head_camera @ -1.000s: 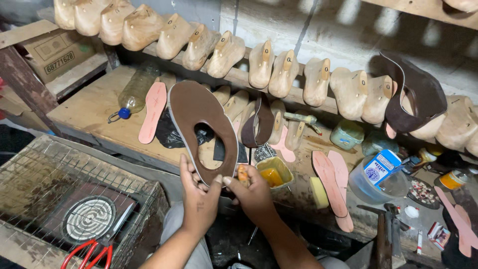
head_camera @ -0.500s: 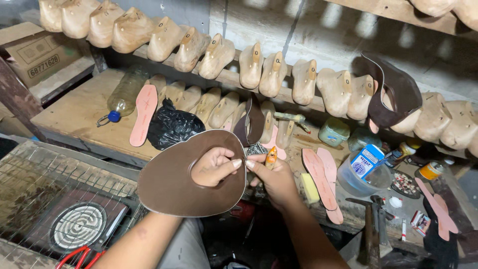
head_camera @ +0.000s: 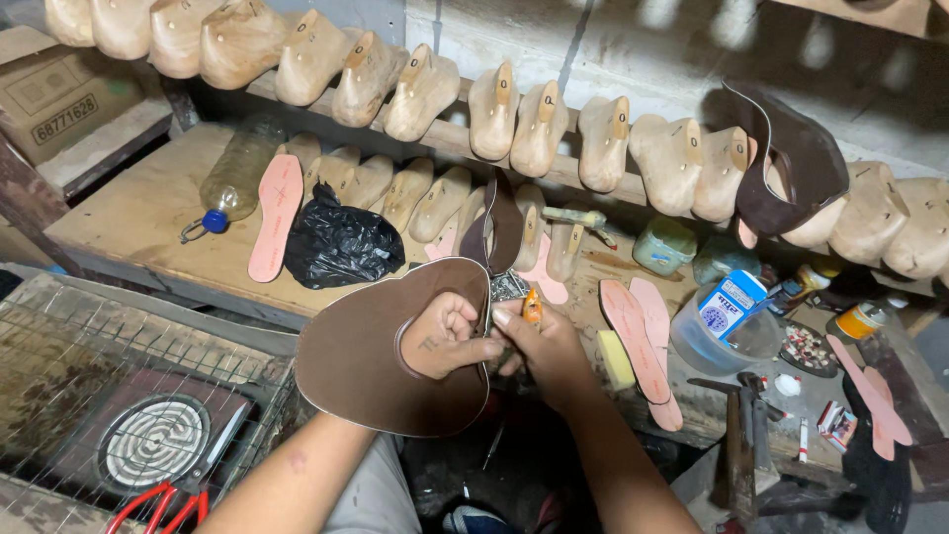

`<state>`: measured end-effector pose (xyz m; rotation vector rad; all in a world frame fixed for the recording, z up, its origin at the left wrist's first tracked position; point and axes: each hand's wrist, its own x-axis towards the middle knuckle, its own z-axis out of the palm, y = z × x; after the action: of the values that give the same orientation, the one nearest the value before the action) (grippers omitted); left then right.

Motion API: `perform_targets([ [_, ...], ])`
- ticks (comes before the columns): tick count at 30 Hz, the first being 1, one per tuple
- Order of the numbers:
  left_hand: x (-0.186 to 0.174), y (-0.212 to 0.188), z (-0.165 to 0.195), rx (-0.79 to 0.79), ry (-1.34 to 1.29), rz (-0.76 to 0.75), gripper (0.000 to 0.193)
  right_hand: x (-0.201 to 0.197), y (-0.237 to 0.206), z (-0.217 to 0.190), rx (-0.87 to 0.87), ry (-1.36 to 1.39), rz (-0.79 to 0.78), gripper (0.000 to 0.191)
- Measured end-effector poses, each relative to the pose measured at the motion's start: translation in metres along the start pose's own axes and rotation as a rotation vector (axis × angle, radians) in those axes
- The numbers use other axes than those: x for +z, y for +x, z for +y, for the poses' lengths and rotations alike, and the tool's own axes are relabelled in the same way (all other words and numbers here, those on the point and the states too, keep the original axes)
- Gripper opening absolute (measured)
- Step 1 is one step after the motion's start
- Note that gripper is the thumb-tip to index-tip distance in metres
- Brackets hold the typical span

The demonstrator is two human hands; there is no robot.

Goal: The person applies glue to the edges of brown shoe uppers and pink insoles using a brush. They repeatedly dip the brush into a container of yellow glue and coat the surfaces, then place the parts on the workbench.

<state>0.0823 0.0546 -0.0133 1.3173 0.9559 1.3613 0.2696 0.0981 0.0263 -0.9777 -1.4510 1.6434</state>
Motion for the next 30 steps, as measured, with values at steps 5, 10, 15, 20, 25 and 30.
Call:
perform_targets([
  [5, -0.012, 0.001, -0.009, 0.008, 0.131, 0.013, 0.035, -0.005, 0.001, -0.004, 0.035, -0.091, 0.003, 0.023],
  [10, -0.022, 0.01, -0.037, -0.242, -0.139, 0.096, 0.023, -0.01, 0.012, 0.007, 0.07, -0.124, 0.131, 0.016],
  [15, -0.039, 0.024, -0.076, -0.142, -0.172, 0.105, 0.037, -0.013, 0.018, 0.017, 0.225, -0.19, 0.18, 0.014],
  [20, -0.062, 0.029, -0.105, 0.252, 0.024, 0.211, 0.047, -0.041, 0.016, -0.003, -0.312, -0.274, 0.141, 0.026],
  [25, -0.083, 0.03, -0.075, 0.222, 0.132, 0.11, 0.048, -0.05, 0.019, -0.01, -0.181, -0.776, 0.114, 0.031],
  [30, -0.073, 0.008, -0.001, 0.182, 0.624, 0.17, 0.052, -0.046, 0.022, 0.008, 0.06, -0.802, 0.196, 0.031],
])
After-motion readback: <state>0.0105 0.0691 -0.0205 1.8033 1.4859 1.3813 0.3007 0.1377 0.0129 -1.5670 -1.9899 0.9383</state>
